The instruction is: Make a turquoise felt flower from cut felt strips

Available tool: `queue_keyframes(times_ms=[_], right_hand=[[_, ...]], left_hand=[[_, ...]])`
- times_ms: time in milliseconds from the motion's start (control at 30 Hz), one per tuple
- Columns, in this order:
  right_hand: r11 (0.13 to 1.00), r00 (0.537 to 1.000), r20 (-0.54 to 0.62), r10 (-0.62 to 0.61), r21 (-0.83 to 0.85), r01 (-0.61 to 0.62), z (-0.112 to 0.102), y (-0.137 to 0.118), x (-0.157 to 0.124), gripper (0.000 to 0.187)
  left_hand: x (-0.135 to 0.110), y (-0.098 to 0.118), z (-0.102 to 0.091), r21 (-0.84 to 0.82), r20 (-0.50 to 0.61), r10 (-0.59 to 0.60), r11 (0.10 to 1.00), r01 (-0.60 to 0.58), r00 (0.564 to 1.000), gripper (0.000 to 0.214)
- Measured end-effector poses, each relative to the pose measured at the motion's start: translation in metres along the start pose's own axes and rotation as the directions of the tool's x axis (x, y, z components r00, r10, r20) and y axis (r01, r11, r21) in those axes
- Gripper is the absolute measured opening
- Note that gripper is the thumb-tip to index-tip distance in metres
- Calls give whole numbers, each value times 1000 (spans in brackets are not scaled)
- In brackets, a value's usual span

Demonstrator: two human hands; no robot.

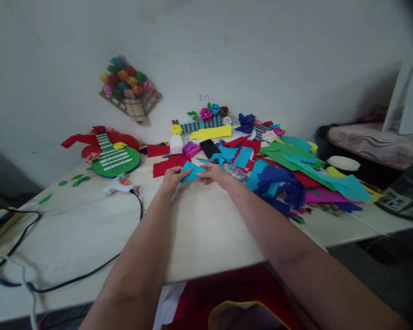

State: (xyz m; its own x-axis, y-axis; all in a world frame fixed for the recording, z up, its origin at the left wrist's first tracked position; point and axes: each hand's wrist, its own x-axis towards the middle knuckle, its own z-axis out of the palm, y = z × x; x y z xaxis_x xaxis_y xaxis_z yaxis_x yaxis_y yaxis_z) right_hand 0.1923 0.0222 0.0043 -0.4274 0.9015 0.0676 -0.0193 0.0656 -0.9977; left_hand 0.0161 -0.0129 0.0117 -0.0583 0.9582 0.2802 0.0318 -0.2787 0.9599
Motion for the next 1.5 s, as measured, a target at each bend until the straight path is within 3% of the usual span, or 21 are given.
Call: queue_keyframes(times_ms=[67,267,533,733,967,1500], right_hand=[[999,1000,-4,-18,-33,18,0,-1,-1,39],[986,999,20,39,-160,-35,6,0,0,25],[983,996,24,87,-167,-82,9,-2,-2,20],[989,999,46,0,-146,7,0,-1,0,30],[983,1000,7,-8,-183,9,-1,-2,0,20],[995,998,-46,-51,-92,46,1,-6,-2,16]], left_hand=[[0,0,0,12,27,2,1000,-2,1000,32],[1,-1,5,18,125,57,998,-60,990,29],[1,-6,5,68,122,52,996,-61,991,33],[0,-4,4,48,124,-17,999,11,992,34],[-3,-1,2,-10,199,-186,981,192,962,36],[1,-3,-6,-103,245,-135,981,164,960,32]])
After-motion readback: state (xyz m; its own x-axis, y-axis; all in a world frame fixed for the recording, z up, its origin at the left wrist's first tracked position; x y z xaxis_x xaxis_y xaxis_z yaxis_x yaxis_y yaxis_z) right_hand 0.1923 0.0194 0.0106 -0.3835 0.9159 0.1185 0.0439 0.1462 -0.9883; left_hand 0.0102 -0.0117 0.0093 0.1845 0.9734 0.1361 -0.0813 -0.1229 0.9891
